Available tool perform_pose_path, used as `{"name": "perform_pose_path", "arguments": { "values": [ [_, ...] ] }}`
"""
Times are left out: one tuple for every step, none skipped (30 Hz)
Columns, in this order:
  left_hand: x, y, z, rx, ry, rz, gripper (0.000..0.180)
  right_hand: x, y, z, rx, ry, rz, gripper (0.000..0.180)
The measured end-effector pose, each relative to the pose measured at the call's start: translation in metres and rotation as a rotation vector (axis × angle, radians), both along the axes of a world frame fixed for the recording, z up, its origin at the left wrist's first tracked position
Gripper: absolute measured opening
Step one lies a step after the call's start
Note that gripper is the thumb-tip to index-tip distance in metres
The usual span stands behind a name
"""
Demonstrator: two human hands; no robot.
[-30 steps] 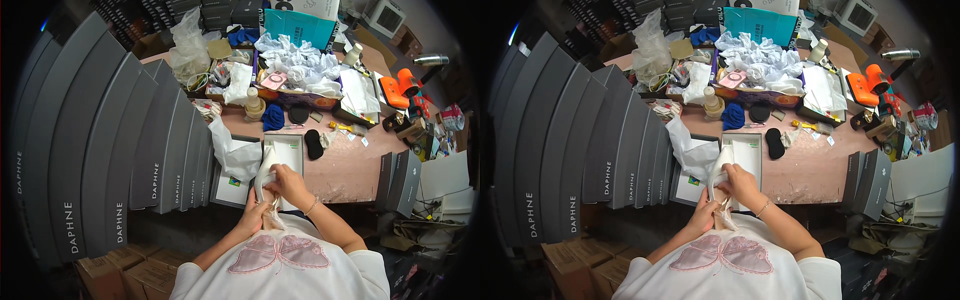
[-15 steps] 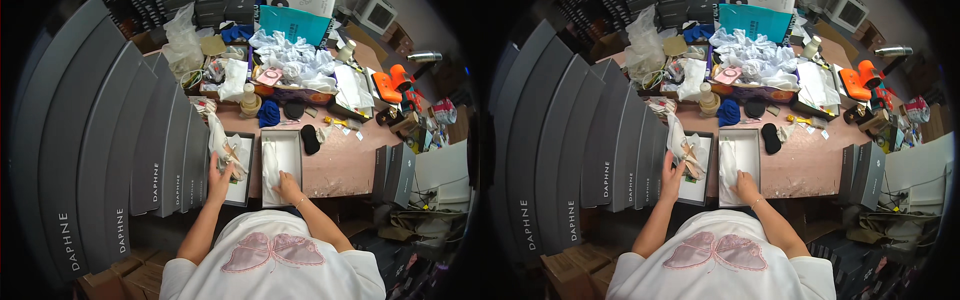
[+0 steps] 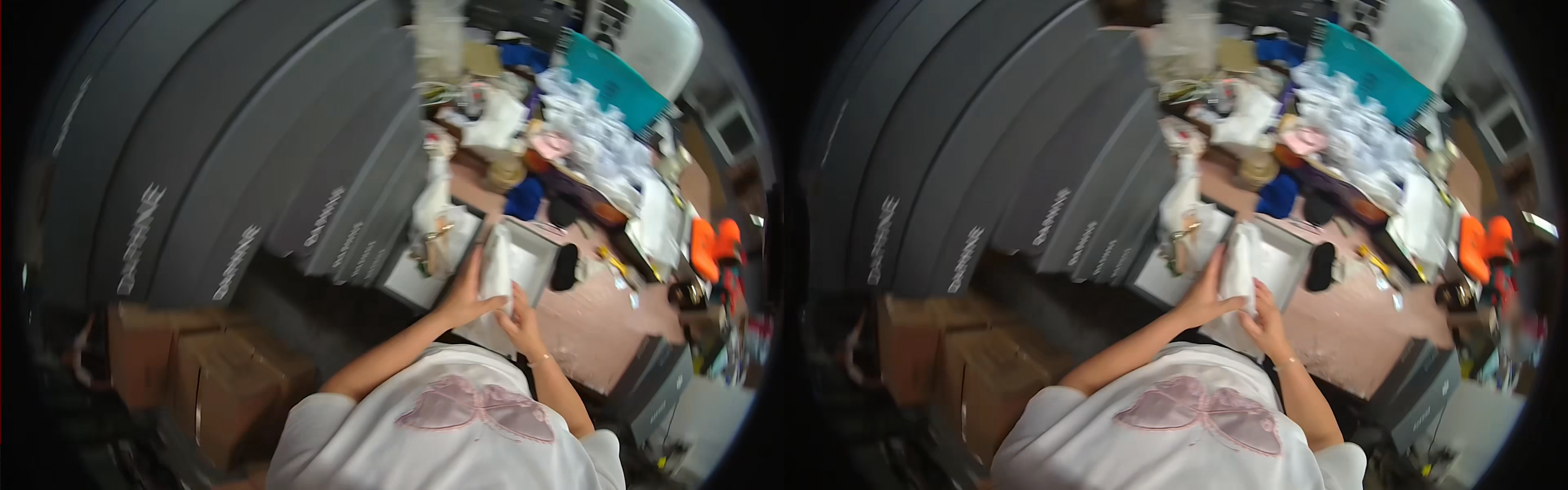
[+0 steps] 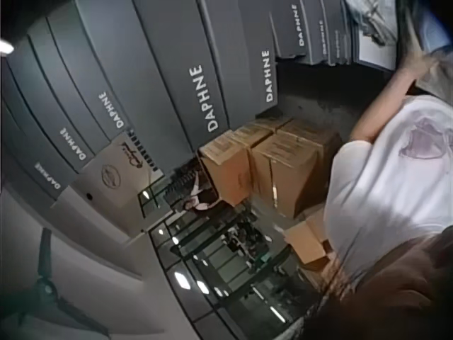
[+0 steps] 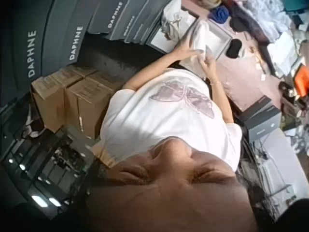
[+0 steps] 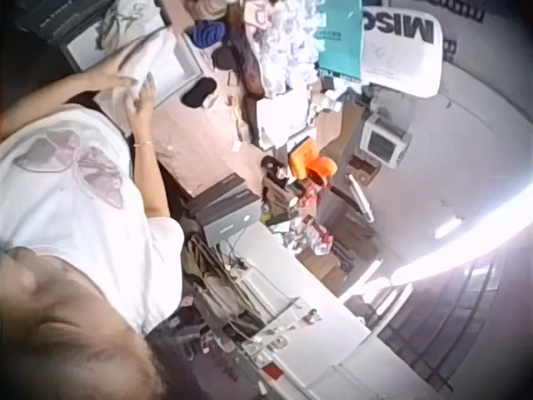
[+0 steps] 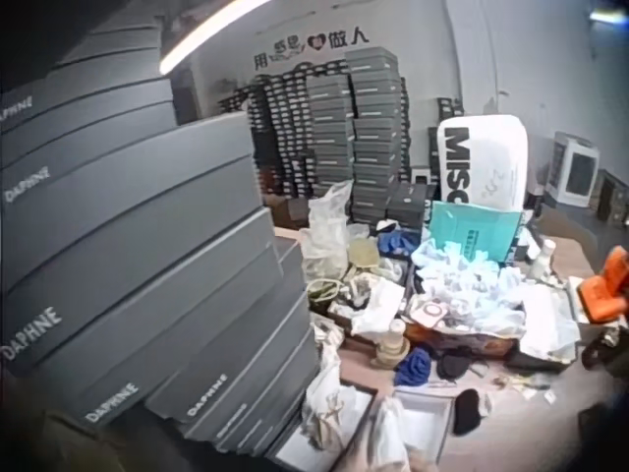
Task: Packing high-heeled shoes into boxes with tissue paper and silica gel inserts.
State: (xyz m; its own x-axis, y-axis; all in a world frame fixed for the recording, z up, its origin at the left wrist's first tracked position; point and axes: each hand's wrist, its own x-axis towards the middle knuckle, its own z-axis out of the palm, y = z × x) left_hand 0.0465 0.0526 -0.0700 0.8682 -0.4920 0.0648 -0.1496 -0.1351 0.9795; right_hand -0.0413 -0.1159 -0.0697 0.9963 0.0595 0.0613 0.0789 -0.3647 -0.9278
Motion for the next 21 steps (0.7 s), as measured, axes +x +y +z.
{"name": "perform_pose_path", "arguments": {
  "values": [
    [0.006, -0.011, -0.012, 0.045, 0.137, 0.023, 0.100, -0.011, 0.004, -0.008, -0.019, 0.046, -0.075, 0.044],
    [0.014, -0.020, -0.006, -0.081, 0.178, -0.012, 0.096, -0.019, 0.001, -0.022, 0.118, 0.172, -0.165, 0.049],
    [0.017, -0.024, -0.013, -0.217, 0.271, 0.000, 0.095, -0.014, -0.001, -0.010, 0.341, 0.384, -0.161, 0.052],
    [0.022, -0.023, 0.000, -0.145, 0.253, 0.037, 0.096, -0.010, -0.008, -0.030, 0.271, 0.315, -0.192, 0.053],
    [0.027, -0.015, 0.025, -0.130, 0.194, 0.073, 0.096, -0.010, -0.020, -0.058, 0.202, 0.244, -0.248, 0.054],
    [0.030, -0.005, 0.047, -0.172, 0.199, 0.068, 0.093, -0.012, -0.026, -0.099, -0.147, 0.288, -0.156, 0.060],
    [0.031, 0.005, 0.055, -0.218, 0.265, 0.095, 0.090, -0.022, -0.023, -0.115, -0.195, 0.280, 0.067, 0.061],
    [0.032, 0.014, 0.063, -0.276, 0.326, 0.124, 0.087, -0.020, -0.019, -0.115, -0.280, 0.248, 0.196, 0.062],
    [0.030, 0.025, 0.087, -0.399, 0.422, 0.081, 0.077, -0.017, -0.015, -0.110, -0.357, 0.209, 0.305, 0.063],
    [0.024, 0.030, 0.088, -0.492, 0.431, 0.187, 0.067, 0.000, 0.007, -0.071, -0.463, 0.147, 0.330, 0.065],
    [0.021, 0.035, 0.088, -0.579, 0.444, 0.238, 0.064, 0.008, 0.007, -0.057, -0.446, 0.148, 0.341, 0.065],
    [0.019, 0.037, 0.084, -0.663, 0.460, 0.277, 0.060, 0.017, 0.006, -0.042, -0.428, 0.150, 0.343, 0.065],
    [0.017, 0.038, 0.075, -0.739, 0.525, 0.318, 0.056, 0.022, -0.003, -0.041, -0.284, 0.217, 0.340, 0.064],
    [0.015, 0.037, 0.061, -0.832, 0.555, 0.400, 0.057, 0.025, -0.001, -0.014, -0.017, 0.325, 0.328, 0.063],
    [0.014, 0.035, 0.053, -0.864, 0.591, 0.431, 0.058, 0.027, 0.001, 0.014, 0.276, 0.433, 0.285, 0.062],
    [0.016, 0.033, 0.046, -0.904, 0.629, 0.453, 0.059, 0.030, 0.003, 0.039, 0.536, 0.527, 0.224, 0.060],
    [0.015, 0.028, 0.041, -0.956, 0.682, 0.479, 0.060, 0.031, 0.007, 0.061, 0.751, 0.586, 0.186, 0.059],
    [0.015, 0.022, 0.038, -1.003, 0.741, 0.503, 0.062, 0.029, 0.006, 0.073, 0.970, 0.635, 0.142, 0.058],
    [0.015, 0.010, 0.041, -0.999, 0.734, 0.543, 0.064, 0.021, -0.001, 0.064, 1.126, 0.706, 0.106, 0.063],
    [0.018, 0.002, 0.032, -0.994, 0.748, 0.558, 0.066, 0.017, -0.007, 0.063, 1.191, 0.724, 0.237, 0.070],
    [0.018, 0.001, 0.023, -0.993, 0.772, 0.568, 0.066, 0.011, -0.005, 0.055, 1.195, 0.668, 0.134, 0.079]
  ]
}}
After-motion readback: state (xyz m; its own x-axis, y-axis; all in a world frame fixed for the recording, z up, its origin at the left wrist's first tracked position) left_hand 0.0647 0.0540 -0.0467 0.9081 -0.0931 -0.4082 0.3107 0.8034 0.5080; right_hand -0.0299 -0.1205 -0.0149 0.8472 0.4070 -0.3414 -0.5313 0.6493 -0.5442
